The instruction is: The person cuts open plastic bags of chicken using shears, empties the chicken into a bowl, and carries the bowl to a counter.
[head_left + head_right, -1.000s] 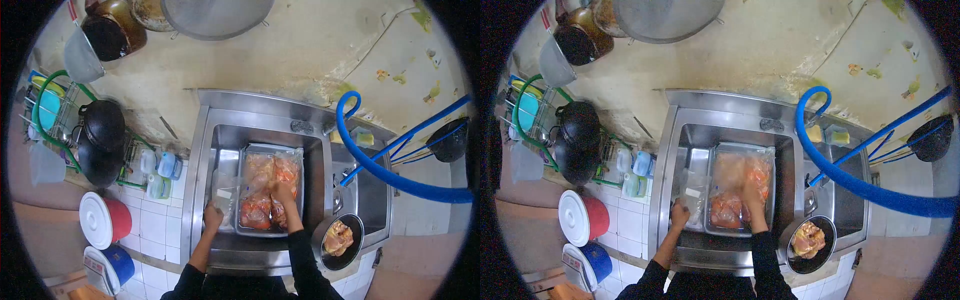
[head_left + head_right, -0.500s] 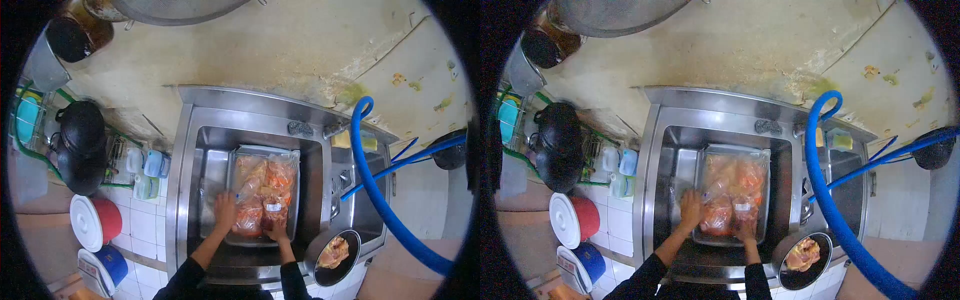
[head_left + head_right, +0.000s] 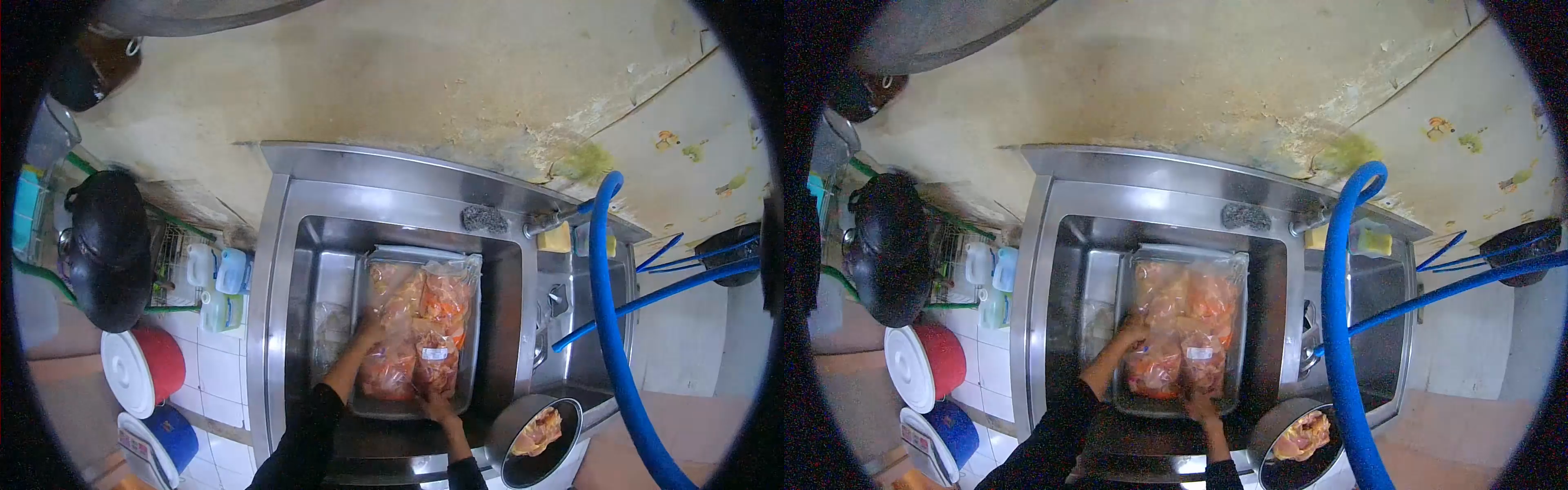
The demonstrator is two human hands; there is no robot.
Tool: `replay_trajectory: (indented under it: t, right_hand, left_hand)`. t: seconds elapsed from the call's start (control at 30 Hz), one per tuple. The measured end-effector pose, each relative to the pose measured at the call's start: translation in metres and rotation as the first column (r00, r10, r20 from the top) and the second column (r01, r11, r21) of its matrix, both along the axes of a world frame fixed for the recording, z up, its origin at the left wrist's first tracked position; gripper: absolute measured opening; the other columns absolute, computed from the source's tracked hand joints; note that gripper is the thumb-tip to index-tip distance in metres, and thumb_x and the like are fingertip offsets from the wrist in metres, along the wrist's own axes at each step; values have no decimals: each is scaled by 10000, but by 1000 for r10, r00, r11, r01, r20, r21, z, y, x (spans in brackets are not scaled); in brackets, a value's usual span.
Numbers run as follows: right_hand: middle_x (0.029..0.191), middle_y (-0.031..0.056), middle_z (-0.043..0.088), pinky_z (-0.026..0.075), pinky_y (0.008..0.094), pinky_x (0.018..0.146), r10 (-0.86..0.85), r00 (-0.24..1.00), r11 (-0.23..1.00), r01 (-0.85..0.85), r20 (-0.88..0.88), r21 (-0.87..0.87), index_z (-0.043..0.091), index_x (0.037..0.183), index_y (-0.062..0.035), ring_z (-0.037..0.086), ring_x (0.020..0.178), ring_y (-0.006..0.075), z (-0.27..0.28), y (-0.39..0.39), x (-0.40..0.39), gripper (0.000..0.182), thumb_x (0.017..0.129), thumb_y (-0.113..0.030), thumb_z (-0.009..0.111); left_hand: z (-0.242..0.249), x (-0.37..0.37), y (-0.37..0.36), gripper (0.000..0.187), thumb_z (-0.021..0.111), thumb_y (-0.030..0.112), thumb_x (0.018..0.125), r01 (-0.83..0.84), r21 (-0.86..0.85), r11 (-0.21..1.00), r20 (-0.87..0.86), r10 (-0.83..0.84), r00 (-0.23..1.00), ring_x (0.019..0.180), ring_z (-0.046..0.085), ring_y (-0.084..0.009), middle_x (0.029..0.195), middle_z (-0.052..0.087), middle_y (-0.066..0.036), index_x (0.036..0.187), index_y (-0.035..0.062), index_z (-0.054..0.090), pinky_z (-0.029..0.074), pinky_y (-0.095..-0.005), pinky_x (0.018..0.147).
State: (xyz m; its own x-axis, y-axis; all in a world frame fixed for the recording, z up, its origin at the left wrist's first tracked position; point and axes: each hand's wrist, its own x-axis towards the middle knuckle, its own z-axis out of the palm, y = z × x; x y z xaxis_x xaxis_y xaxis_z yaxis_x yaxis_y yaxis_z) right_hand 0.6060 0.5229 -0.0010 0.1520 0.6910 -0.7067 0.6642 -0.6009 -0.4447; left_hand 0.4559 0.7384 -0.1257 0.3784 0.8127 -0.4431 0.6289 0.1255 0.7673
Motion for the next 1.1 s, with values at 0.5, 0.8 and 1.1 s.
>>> replay_trajectory:
  t: [0.5, 0.8, 1.1]
  right_hand:
    - [1046, 303, 552, 383, 438, 870, -553, 833, 821, 541, 24, 182, 445, 1206, 2, 500, 1015, 463, 19, -38, -19, 415, 899, -264, 359]
    - [1265, 280, 425, 314, 419, 981, -497, 865, 867, 498, -69, 1, 383, 1316, -44, 429, 1149, 417, 33, -20, -14, 489, 955, -344, 245]
    - [1042, 302, 561, 406, 444, 862, -614, 756, 745, 650, -227, 150, 493, 1190, 27, 531, 1004, 426, -29, -22, -31, 588, 918, -472, 340]
  left_hand:
    - [6, 23, -25, 125, 490, -31, 705, -499, -113, 859, 457, 491, 742, 613, 565, -189, 676, 589, -51, 725, 29, 598, 462, -283, 581]
    - [72, 8, 4, 112, 488, -5, 804, -549, -360, 754, 565, 645, 515, 557, 519, -105, 695, 548, -10, 771, 35, 587, 412, -223, 469]
    - [106, -85, -65, 175, 448, 74, 870, -191, -712, 675, 365, 589, 721, 651, 621, -199, 732, 624, -116, 772, 15, 581, 533, -322, 567]
